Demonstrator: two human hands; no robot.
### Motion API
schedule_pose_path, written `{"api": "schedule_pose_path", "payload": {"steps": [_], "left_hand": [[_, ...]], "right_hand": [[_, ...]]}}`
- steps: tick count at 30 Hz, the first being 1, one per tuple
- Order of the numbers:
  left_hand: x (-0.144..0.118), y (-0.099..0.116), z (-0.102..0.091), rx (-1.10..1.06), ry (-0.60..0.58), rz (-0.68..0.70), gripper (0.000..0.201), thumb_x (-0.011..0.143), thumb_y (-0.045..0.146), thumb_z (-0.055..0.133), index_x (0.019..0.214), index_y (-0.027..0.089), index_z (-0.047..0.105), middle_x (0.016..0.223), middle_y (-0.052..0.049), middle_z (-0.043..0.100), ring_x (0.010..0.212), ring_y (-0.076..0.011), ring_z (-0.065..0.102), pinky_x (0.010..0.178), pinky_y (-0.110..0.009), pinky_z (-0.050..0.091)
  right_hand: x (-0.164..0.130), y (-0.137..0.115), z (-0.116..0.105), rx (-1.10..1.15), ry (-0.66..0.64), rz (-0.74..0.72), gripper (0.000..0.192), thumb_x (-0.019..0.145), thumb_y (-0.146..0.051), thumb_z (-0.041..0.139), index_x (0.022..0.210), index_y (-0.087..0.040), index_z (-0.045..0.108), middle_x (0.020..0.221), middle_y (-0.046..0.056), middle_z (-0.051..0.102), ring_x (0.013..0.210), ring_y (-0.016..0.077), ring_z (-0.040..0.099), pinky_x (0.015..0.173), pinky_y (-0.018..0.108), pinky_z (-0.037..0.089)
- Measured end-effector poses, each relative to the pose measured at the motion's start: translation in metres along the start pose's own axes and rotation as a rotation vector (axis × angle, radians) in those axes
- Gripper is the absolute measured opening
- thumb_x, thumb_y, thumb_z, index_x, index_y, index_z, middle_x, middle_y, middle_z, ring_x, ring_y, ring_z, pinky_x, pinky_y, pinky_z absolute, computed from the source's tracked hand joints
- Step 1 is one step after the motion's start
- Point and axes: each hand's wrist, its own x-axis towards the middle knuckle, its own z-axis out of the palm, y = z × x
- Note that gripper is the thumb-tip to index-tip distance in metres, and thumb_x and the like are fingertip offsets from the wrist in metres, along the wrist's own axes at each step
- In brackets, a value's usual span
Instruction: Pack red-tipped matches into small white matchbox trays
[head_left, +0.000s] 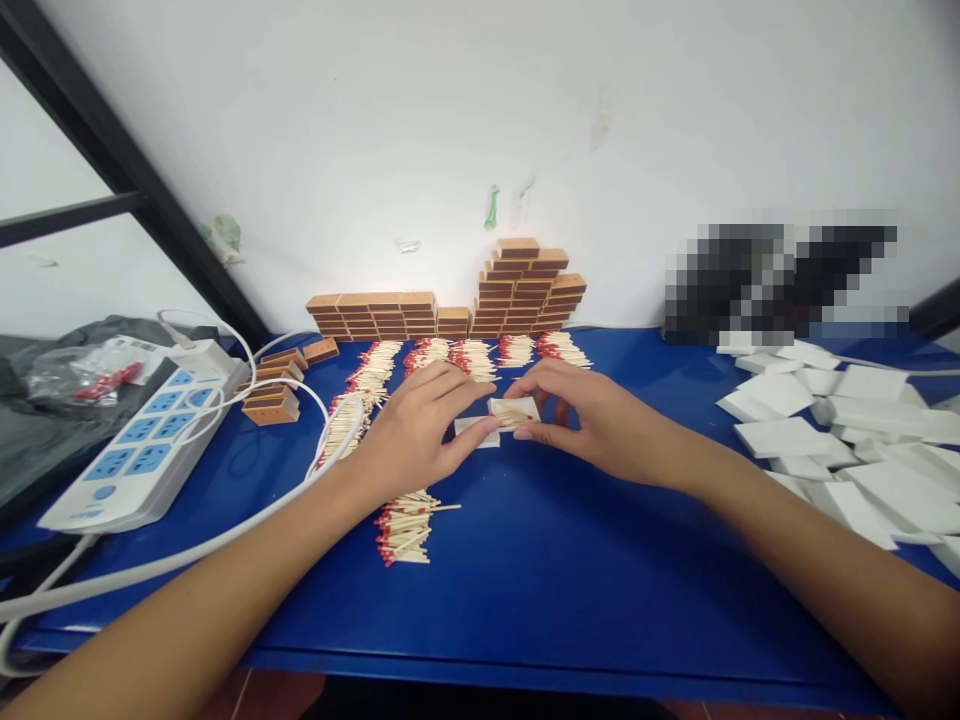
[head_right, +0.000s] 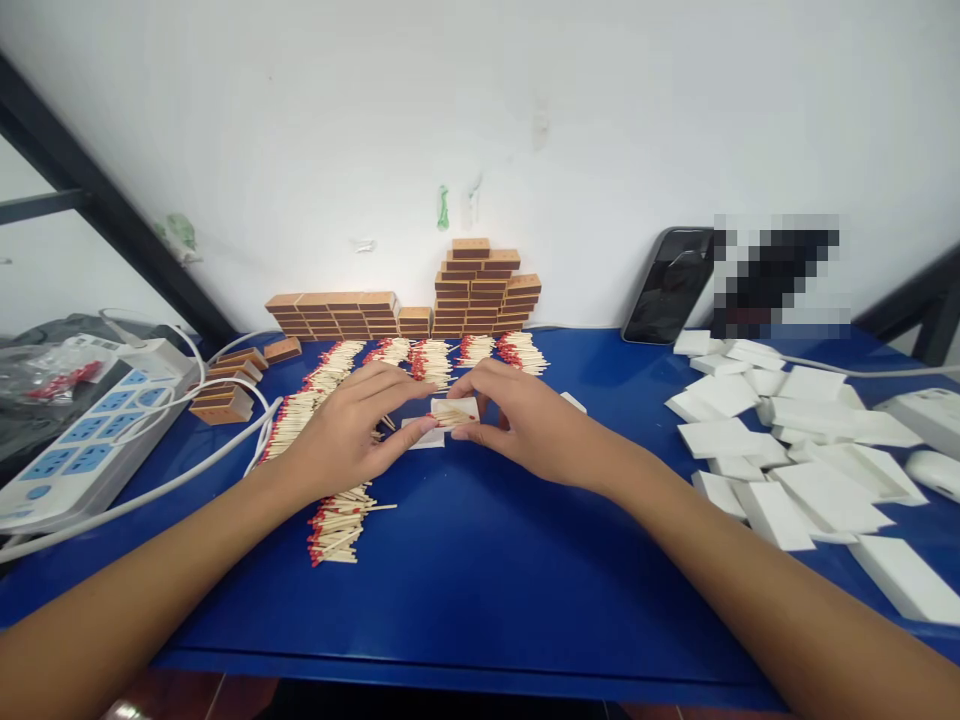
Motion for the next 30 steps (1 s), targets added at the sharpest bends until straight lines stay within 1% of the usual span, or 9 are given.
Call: {"api": "schedule_pose_path", "payload": {"steps": [3,7,10,13,15,18,22,25,30], "left_hand": [[0.000,0.000,0.001,0.001,0.012,0.003,0.030,0.105,0.035,0.062,0.125,0.013,0.068,0.110,-0.012,0.074,0.105,-0.0253,0.065,0.099,-0.044,0.053],[-0.001,0.000,0.004,-0.046,0.015,-0.016,0.028,0.104,0.032,0.063,0.126,0.015,0.067,0.107,-0.011,0.074,0.103,-0.0252,0.066,0.097,-0.044,0.054],[0.000,0.000,0.003,-0.087,0.017,-0.049,0.026,0.105,0.034,0.061,0.123,0.017,0.070,0.107,-0.010,0.075,0.102,-0.0244,0.067,0.094,-0.043,0.054],[0.000,0.003,-0.001,-0.135,0.018,-0.081,0.027,0.109,0.031,0.054,0.123,0.017,0.071,0.101,-0.008,0.076,0.097,-0.0224,0.067,0.089,-0.040,0.053],[0.001,0.005,-0.002,-0.169,0.034,-0.093,0.026,0.108,0.027,0.053,0.123,0.016,0.072,0.098,-0.007,0.076,0.095,-0.0209,0.067,0.087,-0.038,0.053],[0.001,0.006,0.000,-0.203,0.079,-0.134,0.022,0.105,0.024,0.059,0.119,0.018,0.074,0.096,-0.005,0.077,0.092,-0.0187,0.068,0.085,-0.035,0.053],[0.000,0.006,0.005,-0.273,0.126,-0.257,0.018,0.100,0.029,0.068,0.113,0.020,0.076,0.094,-0.003,0.077,0.088,-0.0171,0.071,0.082,-0.033,0.055],[0.000,0.006,0.005,-0.313,0.118,-0.314,0.020,0.100,0.033,0.068,0.113,0.021,0.077,0.097,-0.003,0.078,0.088,-0.0177,0.072,0.082,-0.033,0.056],[0.001,0.008,0.003,-0.343,0.093,-0.324,0.020,0.103,0.033,0.063,0.113,0.025,0.079,0.101,-0.002,0.079,0.094,-0.0178,0.072,0.085,-0.033,0.054]], "right_hand": [[-0.001,-0.004,0.005,0.034,0.006,-0.028,0.024,0.101,-0.041,0.068,0.120,-0.027,0.065,0.112,0.006,0.065,0.085,0.0186,0.063,0.078,0.035,0.054],[0.000,-0.008,0.012,0.092,-0.003,-0.065,0.018,0.103,-0.036,0.065,0.119,-0.027,0.064,0.116,0.007,0.064,0.088,0.0186,0.064,0.079,0.036,0.057],[0.001,-0.010,0.013,0.104,0.051,-0.075,0.019,0.102,-0.033,0.065,0.120,-0.028,0.064,0.118,0.008,0.064,0.093,0.0201,0.065,0.085,0.039,0.060],[0.002,-0.012,0.011,0.133,0.112,-0.052,0.023,0.100,-0.035,0.068,0.121,-0.029,0.065,0.118,0.008,0.065,0.090,0.0205,0.066,0.083,0.040,0.062],[0.002,-0.013,0.011,0.167,0.135,-0.031,0.023,0.098,-0.035,0.070,0.120,-0.028,0.066,0.119,0.008,0.065,0.087,0.0200,0.067,0.081,0.040,0.063],[0.002,-0.016,0.012,0.197,0.143,-0.033,0.021,0.098,-0.032,0.070,0.118,-0.028,0.066,0.119,0.007,0.065,0.085,0.0184,0.067,0.080,0.038,0.063],[0.001,-0.016,0.016,0.210,0.137,-0.036,0.024,0.099,-0.033,0.070,0.122,-0.028,0.066,0.120,0.007,0.064,0.084,0.0169,0.067,0.077,0.035,0.063],[0.002,-0.015,0.017,0.200,0.122,-0.014,0.024,0.099,-0.036,0.070,0.121,-0.028,0.066,0.117,0.007,0.066,0.083,0.0171,0.067,0.076,0.035,0.062],[0.003,-0.012,0.016,0.160,0.140,-0.024,0.025,0.096,-0.034,0.074,0.119,-0.026,0.067,0.107,0.005,0.068,0.078,0.0164,0.065,0.072,0.032,0.058]]}}
